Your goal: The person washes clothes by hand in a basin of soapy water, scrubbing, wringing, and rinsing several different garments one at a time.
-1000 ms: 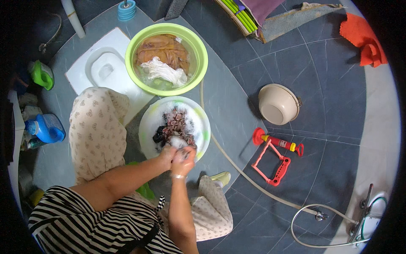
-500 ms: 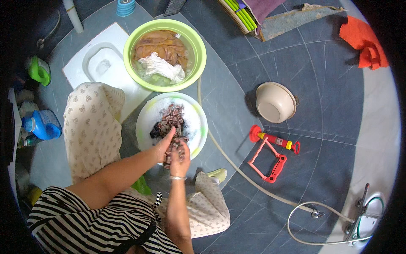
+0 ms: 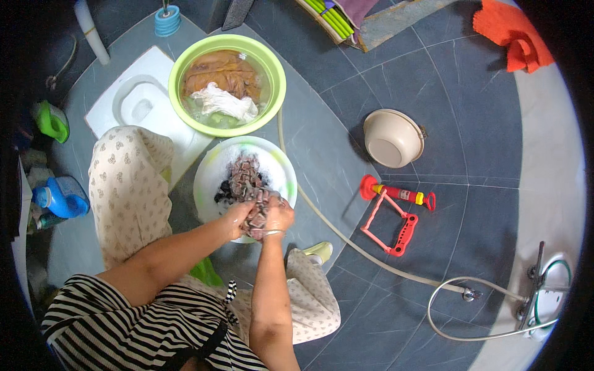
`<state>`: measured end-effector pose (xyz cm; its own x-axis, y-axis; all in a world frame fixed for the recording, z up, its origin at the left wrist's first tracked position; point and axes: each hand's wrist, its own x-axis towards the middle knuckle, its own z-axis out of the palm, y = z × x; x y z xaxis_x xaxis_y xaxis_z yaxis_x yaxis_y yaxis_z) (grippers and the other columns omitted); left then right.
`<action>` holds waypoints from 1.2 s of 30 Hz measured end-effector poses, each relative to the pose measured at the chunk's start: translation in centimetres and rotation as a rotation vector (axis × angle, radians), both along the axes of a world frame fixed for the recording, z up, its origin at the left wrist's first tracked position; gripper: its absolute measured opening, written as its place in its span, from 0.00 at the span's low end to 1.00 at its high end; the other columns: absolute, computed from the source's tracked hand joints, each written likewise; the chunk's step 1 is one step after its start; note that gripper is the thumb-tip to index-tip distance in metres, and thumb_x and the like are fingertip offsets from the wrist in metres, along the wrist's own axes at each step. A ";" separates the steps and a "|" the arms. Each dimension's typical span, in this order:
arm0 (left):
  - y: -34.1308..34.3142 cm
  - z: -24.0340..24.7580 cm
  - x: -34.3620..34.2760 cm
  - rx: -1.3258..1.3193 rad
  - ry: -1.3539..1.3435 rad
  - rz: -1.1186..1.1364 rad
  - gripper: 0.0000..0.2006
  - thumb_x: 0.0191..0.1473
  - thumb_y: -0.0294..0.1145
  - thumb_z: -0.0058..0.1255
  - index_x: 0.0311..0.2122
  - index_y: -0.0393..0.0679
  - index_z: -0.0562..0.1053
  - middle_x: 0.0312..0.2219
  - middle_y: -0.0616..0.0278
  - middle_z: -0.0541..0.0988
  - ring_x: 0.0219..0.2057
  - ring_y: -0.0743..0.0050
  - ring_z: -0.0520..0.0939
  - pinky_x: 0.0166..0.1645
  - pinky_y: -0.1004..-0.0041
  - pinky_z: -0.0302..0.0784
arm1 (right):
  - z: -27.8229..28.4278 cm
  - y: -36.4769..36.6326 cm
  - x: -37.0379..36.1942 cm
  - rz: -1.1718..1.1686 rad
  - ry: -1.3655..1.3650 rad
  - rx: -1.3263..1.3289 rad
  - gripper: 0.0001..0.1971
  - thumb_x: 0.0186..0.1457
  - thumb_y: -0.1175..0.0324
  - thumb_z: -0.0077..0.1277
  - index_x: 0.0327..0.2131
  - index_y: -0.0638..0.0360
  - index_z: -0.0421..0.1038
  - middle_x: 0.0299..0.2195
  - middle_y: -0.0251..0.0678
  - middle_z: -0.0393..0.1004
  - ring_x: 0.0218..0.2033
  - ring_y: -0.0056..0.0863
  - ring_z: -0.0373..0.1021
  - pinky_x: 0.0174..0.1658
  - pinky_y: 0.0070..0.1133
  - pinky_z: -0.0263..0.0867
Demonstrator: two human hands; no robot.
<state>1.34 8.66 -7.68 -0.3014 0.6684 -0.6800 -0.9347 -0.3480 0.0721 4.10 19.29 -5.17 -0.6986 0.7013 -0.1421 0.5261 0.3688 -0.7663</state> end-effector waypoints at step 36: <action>-2.5 6.4 -0.1 -0.510 2.095 -0.928 0.17 0.43 0.45 0.49 0.19 0.37 0.72 0.20 0.47 0.74 0.25 0.49 0.75 0.32 0.59 0.69 | 2.4 2.4 2.4 0.027 -0.011 -0.895 0.16 0.50 0.71 0.45 0.41 0.72 0.65 0.38 0.43 0.70 0.36 0.28 0.68 0.40 0.23 0.66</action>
